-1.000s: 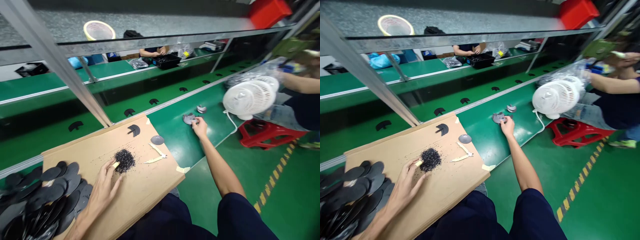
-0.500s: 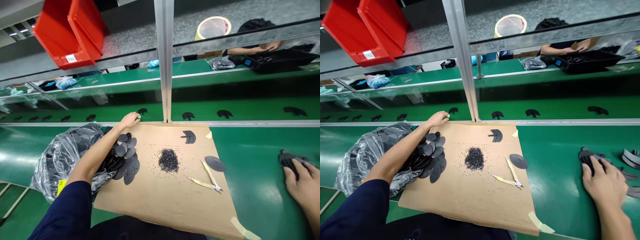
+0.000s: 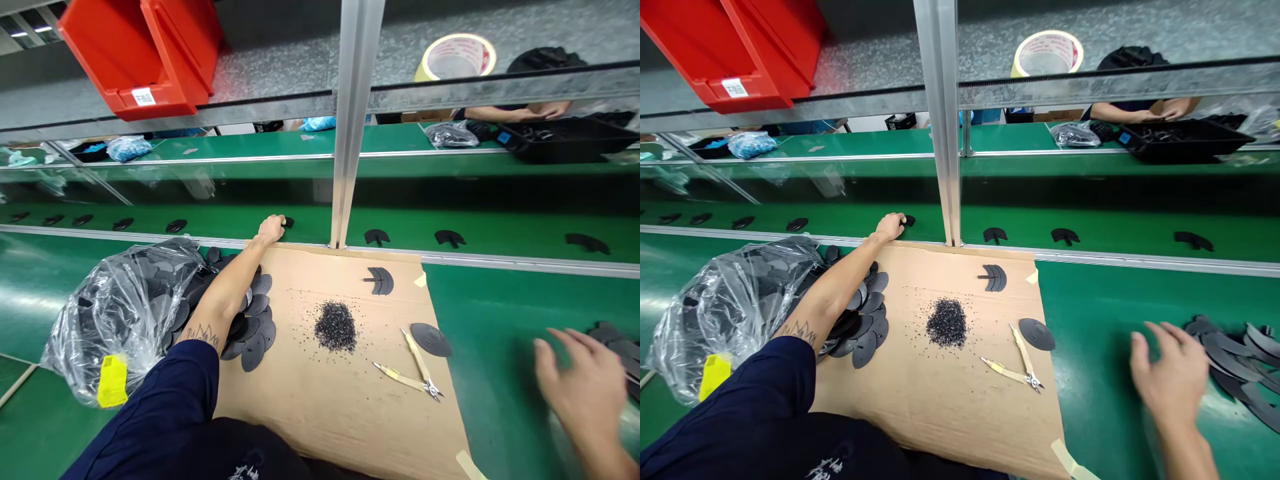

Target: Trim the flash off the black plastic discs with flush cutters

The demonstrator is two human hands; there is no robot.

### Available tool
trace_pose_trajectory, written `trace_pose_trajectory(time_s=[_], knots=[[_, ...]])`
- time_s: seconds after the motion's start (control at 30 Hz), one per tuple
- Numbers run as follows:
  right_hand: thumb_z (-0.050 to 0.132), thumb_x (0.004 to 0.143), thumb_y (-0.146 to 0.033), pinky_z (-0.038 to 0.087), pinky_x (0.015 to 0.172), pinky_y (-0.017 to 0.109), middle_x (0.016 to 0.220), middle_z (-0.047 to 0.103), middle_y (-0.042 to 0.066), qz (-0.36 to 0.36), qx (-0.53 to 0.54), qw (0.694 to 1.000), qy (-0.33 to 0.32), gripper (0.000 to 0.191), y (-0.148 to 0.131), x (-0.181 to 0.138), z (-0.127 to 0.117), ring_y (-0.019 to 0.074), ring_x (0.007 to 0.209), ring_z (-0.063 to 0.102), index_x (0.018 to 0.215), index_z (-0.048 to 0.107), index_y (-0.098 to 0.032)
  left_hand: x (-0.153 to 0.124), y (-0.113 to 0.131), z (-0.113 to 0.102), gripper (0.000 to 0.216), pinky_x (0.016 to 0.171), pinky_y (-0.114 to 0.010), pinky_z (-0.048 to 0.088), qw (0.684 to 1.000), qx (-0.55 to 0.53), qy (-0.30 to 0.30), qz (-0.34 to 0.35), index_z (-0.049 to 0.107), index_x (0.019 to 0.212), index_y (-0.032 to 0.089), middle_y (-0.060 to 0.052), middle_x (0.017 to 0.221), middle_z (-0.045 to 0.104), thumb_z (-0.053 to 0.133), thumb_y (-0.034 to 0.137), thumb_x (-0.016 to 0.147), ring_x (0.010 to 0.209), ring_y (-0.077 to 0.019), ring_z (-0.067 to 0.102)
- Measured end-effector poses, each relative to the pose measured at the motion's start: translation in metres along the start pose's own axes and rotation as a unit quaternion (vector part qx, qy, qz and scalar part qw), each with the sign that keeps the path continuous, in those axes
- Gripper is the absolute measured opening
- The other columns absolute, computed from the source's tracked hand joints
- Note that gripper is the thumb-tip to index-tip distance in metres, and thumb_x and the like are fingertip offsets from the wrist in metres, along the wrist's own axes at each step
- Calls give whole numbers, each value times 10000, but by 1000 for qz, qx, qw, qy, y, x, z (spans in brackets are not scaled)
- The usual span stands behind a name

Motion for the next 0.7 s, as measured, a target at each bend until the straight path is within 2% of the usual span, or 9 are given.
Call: trace_pose_trajectory(time_s=[0.07,0.17,0.3,0.37,0.43,0.5,0.6,0.7], knots=[[489,935,-516,518,860,586,1139,687,220,-54,59,995,-66,358,-50,-13,-1,387,1083,661,1188,688,-360,-8,-3,-11,292,926,-408,575,1000,1,11,5,637,1198,144,-93,1185,670,623,341,982,1053,-211,668],[467,978,-450,562,870,514,1120,696,160,-130,116,975,-135,295,-111,-37,-6,331,1048,676,1101,699,-316,-29,-5,-34,177,899,-321,522,999,-3,40,36,699,1058,130,-93,1016,726,574,180,944,979,-218,683],[464,1000,-387,574,830,438,1095,702,114,-129,146,966,-171,272,-147,-58,-15,276,1004,671,1085,696,-272,-73,3,-60,207,841,-277,494,989,-25,58,131,726,976,139,-71,925,727,559,150,855,882,-208,672],[482,999,-359,568,810,414,1049,708,100,-112,154,967,-170,246,-155,-60,-17,258,959,669,1058,702,-267,-99,19,-65,204,809,-268,500,967,-72,69,233,729,958,146,-66,914,716,553,208,876,841,-187,658],[494,998,-327,560,804,397,1012,708,93,-99,170,967,-163,222,-162,-58,-18,245,932,665,1025,702,-257,-124,42,-61,228,783,-269,505,929,-131,73,339,726,938,147,-70,908,709,537,272,915,827,-176,650],[502,995,-293,552,810,384,1001,703,92,-91,186,966,-156,202,-169,-54,-17,239,934,658,1005,697,-241,-142,72,-49,249,774,-273,507,894,-178,55,408,716,917,147,-69,902,709,518,296,943,826,-168,647],[514,990,-270,542,835,387,1021,694,103,-74,182,969,-152,184,-175,-51,-17,251,981,646,1015,691,-225,-153,120,-19,217,802,-285,515,871,-231,24,433,696,884,144,-65,909,715,510,238,943,850,-163,649],[508,996,-261,537,839,383,1019,687,100,-58,174,970,-161,181,-178,-59,-21,247,983,644,1017,684,-223,-148,162,14,192,846,-299,525,867,-267,17,420,686,911,137,-76,967,717,500,181,935,921,-176,649]])
Point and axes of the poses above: each hand's wrist, its own x-axis towards the middle knuckle, its own z-axis out of the palm, y = z × x, the point moved 3 cm from there along x, towards the middle knuckle
